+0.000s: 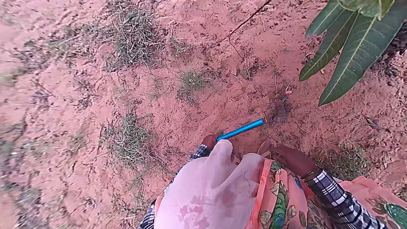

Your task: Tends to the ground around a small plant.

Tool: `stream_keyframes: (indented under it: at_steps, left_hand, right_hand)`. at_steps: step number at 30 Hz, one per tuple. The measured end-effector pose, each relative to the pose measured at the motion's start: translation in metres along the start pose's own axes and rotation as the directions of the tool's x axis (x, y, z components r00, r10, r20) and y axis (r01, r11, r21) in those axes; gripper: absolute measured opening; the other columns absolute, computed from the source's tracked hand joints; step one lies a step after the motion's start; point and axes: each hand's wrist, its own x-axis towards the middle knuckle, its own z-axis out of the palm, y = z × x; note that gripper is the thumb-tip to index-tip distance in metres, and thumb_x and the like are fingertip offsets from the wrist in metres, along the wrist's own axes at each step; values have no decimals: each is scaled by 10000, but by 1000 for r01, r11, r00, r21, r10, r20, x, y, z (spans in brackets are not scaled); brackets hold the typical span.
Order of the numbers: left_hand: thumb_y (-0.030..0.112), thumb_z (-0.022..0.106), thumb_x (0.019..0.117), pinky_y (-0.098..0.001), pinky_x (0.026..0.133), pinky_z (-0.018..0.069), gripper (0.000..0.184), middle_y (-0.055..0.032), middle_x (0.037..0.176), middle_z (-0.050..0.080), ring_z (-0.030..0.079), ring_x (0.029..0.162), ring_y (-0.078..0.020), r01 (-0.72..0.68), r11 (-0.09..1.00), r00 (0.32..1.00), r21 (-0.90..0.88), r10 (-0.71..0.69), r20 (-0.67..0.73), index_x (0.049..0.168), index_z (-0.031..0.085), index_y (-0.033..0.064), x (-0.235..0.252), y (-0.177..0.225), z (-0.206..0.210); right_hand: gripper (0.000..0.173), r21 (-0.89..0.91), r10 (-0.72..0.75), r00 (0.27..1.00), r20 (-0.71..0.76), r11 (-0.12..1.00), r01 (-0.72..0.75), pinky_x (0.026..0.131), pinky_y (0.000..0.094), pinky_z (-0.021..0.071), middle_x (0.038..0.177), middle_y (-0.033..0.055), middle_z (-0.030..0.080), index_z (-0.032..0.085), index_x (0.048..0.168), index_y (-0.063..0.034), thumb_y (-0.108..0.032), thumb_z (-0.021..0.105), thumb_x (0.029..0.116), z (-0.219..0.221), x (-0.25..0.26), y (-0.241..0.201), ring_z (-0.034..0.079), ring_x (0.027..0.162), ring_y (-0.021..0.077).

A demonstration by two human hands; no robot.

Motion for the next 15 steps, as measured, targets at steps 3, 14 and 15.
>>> stream_keyframes:
  at_steps: [3,14,15]
  left_hand:
    - [316,634,1010,-582,994,503,380,-240,1114,727,700,1081,-374,-41,981,998,-189,32,-47,1225,708,12,-4,9,6]
    - [340,551,1053,-652,943,491,393,-261,1147,693,670,1108,-439,-146,971,973,191,106,202,1234,646,4,-16,71,-29]
    - [360,539,1058,-660,940,489,403,-250,1181,691,664,1135,-439,-171,946,971,277,113,211,1255,640,23,-15,77,-37]
  right_hand:
    - [393,8,-2,1000,-11,1000,2,1005,569,504,1319,192,645,580,1440,-87,-233,541,1077,-1,1,3,654,1180,368]
    - [380,54,66,992,-105,997,-60,996,529,521,1275,214,662,590,1429,-71,-196,544,1073,-22,-9,13,680,1104,369]
    - [377,59,69,990,-122,996,-62,996,525,523,1273,220,662,597,1422,-67,-192,549,1070,-24,-11,14,681,1105,370]
